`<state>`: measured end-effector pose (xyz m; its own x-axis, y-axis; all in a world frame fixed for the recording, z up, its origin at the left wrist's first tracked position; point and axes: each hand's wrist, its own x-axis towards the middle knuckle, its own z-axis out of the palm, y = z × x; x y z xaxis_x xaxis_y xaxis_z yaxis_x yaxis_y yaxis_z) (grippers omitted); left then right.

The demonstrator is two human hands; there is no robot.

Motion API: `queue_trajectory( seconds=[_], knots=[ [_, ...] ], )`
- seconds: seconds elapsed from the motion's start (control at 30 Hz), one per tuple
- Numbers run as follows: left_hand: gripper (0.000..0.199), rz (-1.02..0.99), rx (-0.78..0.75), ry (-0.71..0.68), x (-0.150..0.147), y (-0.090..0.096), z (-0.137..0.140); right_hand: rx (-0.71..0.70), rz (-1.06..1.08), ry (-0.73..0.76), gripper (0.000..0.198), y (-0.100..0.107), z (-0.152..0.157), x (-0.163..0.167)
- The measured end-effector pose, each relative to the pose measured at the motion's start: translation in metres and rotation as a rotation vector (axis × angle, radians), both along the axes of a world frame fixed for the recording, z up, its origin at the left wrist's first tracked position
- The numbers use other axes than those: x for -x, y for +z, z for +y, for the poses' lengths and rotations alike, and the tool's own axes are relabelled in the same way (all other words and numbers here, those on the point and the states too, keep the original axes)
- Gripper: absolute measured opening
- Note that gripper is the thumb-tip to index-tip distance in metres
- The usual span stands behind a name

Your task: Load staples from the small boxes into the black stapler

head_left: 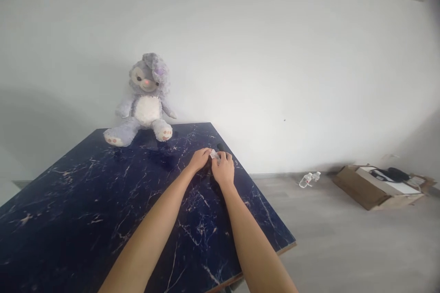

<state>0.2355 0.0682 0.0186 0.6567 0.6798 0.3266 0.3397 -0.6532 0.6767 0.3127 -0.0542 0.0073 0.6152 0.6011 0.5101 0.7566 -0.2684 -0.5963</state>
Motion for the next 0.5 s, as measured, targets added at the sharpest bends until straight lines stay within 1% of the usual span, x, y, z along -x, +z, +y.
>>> queue_trajectory(
  seconds=[0.1, 0.17, 0.27, 0.33, 0.43, 0.5],
  knots=[
    [0.048, 0.007, 0.020, -0.056, 0.005, 0.000, 0.000, 0.002, 0.012, -0.004, 0.030, 0.001, 0.001, 0.001],
    [0.050, -0.011, 0.035, -0.063, 0.007, 0.001, -0.001, -0.001, 0.024, 0.007, 0.031, 0.002, 0.001, 0.001],
    [0.053, -0.084, 0.076, 0.037, 0.007, -0.001, -0.007, -0.007, 0.050, 0.021, 0.032, 0.002, 0.002, 0.001],
    [0.057, -0.129, 0.128, 0.110, 0.008, -0.004, -0.016, -0.022, 0.073, 0.016, 0.038, 0.003, 0.002, 0.001],
    [0.072, -0.171, 0.216, 0.149, 0.009, -0.010, -0.035, -0.033, 0.162, -0.023, 0.051, 0.004, 0.003, -0.002],
    [0.079, -0.213, 0.266, 0.181, 0.008, -0.013, -0.048, -0.020, 0.242, -0.034, 0.053, 0.006, 0.003, -0.005]
  ],
)
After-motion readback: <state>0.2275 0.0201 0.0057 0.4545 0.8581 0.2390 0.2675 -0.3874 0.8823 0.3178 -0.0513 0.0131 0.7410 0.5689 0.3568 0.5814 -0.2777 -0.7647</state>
